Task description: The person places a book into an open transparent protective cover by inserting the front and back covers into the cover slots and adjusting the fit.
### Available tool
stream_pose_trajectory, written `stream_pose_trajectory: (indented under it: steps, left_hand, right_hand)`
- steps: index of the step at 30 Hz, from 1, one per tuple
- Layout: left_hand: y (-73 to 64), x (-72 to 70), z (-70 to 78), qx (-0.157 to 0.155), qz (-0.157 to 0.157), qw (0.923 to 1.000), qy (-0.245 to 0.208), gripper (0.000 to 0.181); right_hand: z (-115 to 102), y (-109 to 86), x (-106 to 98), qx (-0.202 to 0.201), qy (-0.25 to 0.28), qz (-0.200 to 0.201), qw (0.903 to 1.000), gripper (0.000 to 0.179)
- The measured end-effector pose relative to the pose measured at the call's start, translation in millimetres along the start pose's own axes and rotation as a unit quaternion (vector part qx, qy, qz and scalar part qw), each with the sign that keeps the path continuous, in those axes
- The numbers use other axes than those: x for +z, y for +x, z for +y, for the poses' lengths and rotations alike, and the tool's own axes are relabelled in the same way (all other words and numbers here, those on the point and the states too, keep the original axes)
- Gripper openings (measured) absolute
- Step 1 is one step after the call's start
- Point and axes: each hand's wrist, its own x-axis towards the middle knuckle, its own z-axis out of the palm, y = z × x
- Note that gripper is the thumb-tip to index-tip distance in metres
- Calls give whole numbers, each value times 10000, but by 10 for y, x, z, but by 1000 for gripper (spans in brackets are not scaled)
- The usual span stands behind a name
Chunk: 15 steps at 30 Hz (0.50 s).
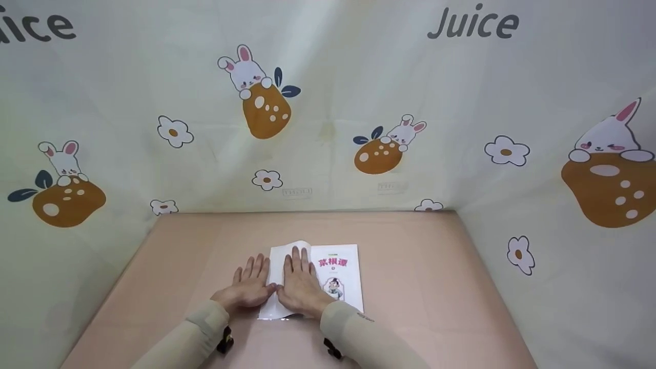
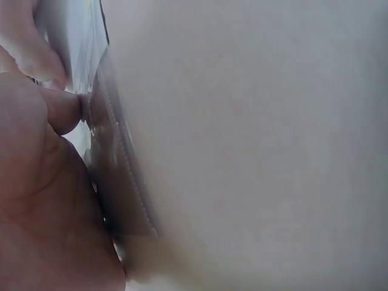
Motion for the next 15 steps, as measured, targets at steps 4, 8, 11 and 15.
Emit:
stream_pose_trajectory:
  steps: [4,8,11,15]
  left_hand:
    - [-125,-111,80,86,-58,9999,-136,88]
    - [-184,-164,94,88,-39,9998,-147,88]
    - [-170,-159,70,61,-25,9998,-194,88]
    - [-50,-26,4,58,-49,9998,-208,89]
  right_hand:
    - [79,-113,-71,339,264,-168,9989,90]
    - [116,-192,-71,912,359,-143,9951,98]
    - [76,-193,-60,1145,306,-218,9927,102]
    - [-25,-149,-48,1329,1,-498,9899,101]
